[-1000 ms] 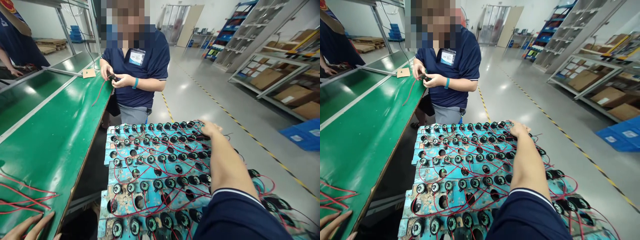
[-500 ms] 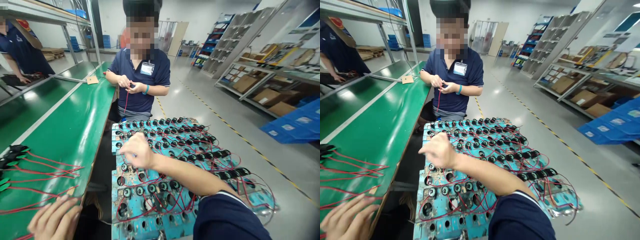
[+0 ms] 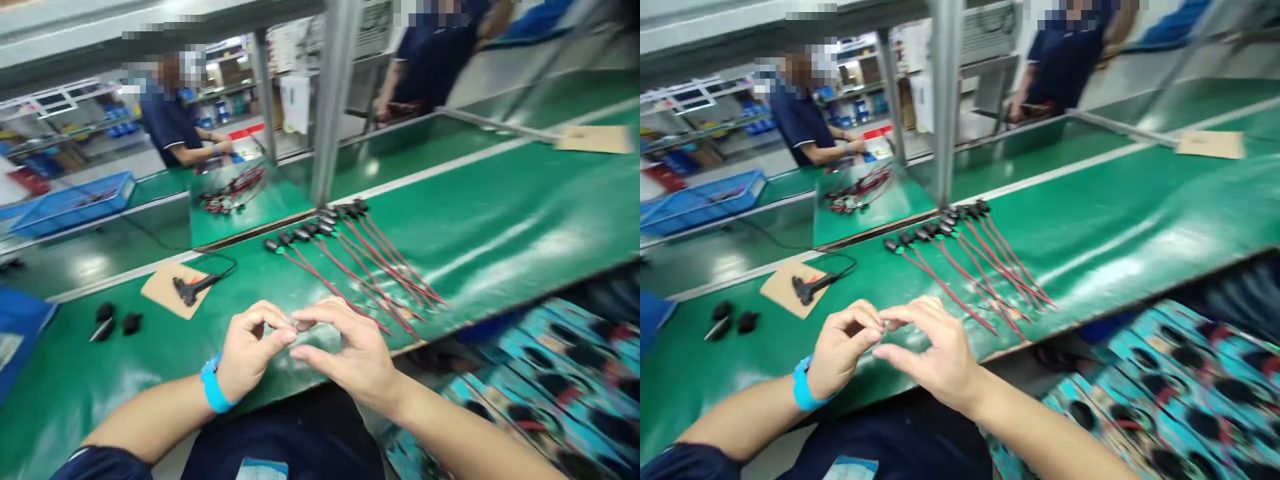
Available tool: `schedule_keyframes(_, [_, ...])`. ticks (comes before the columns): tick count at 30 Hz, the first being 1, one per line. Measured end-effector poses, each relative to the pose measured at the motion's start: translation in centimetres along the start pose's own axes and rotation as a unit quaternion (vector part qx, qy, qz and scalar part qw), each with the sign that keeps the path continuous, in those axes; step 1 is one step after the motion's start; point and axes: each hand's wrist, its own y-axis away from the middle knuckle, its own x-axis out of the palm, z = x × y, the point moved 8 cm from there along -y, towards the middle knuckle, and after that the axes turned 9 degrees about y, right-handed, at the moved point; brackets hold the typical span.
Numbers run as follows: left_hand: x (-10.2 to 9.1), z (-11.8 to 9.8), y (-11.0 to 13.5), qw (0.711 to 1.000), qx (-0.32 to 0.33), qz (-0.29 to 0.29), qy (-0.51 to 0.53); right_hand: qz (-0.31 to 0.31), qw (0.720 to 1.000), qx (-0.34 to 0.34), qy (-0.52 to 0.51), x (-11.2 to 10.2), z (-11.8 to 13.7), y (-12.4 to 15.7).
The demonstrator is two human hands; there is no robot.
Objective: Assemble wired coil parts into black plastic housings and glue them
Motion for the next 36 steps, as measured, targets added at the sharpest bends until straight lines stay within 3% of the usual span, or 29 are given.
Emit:
schedule_keyframes(4, [-4.2,0.0,1.7,0.998,-0.021,-0.031,0.043,0.039,0.993,0.013,-0.112,5.2,0.4,-1.5])
schedule_keyframes(8, [-7.3,0.8,2.9,0.998,-0.024,-0.028,0.041,0.096,0.968,0.104,-0.207,10.0,-0.6,-1.9])
schedule_keyframes(11, [-9.9,1.0,3.3,0.999,-0.031,-0.016,-0.031,0.175,0.946,0.153,-0.226,13.6,-1.2,-2.0])
schedule_keyframes(14, [-13.6,-0.7,3.1,0.981,0.006,0.014,-0.194,0.204,0.958,0.145,-0.136,15.3,-2.5,-3.0])
schedule_keyframes(16, [-17.8,-2.6,2.9,0.931,0.026,-0.029,-0.364,0.187,0.974,0.118,-0.046,15.4,-4.0,-4.4])
schedule_keyframes(19, [-25.2,-4.5,3.3,0.770,-0.050,-0.133,-0.622,0.149,0.982,0.087,0.080,14.7,-7.1,-6.6])
schedule_keyframes(21, [-29.1,-4.1,4.4,0.673,-0.134,-0.134,-0.715,0.126,0.978,0.083,0.143,14.3,-9.5,-8.4])
schedule_keyframes(22, [-30.5,-3.4,5.0,0.655,-0.169,-0.115,-0.727,0.120,0.975,0.084,0.165,14.3,-10.6,-9.4])
schedule_keyframes(23, [-31.5,-2.5,5.7,0.660,-0.192,-0.090,-0.721,0.120,0.972,0.084,0.185,14.4,-11.7,-10.4])
schedule_keyframes(25, [-32.5,-0.8,6.8,0.700,-0.214,-0.039,-0.680,0.130,0.961,0.083,0.228,15.1,-13.8,-13.0])
schedule_keyframes(28, [-31.9,0.4,7.4,0.766,-0.209,0.003,-0.608,0.129,0.940,0.098,0.299,16.4,-17.2,-17.5])
schedule_keyframes(30, [-30.0,0.6,7.2,0.809,-0.195,0.033,-0.553,0.116,0.924,0.121,0.345,17.0,-19.6,-20.3])
schedule_keyframes(33, [-25.4,1.0,6.6,0.871,-0.166,0.087,-0.453,0.110,0.900,0.149,0.394,17.9,-22.5,-23.5])
schedule_keyframes(36, [-21.5,2.3,6.3,0.903,-0.149,0.118,-0.386,0.117,0.884,0.162,0.423,18.7,-24.1,-25.0])
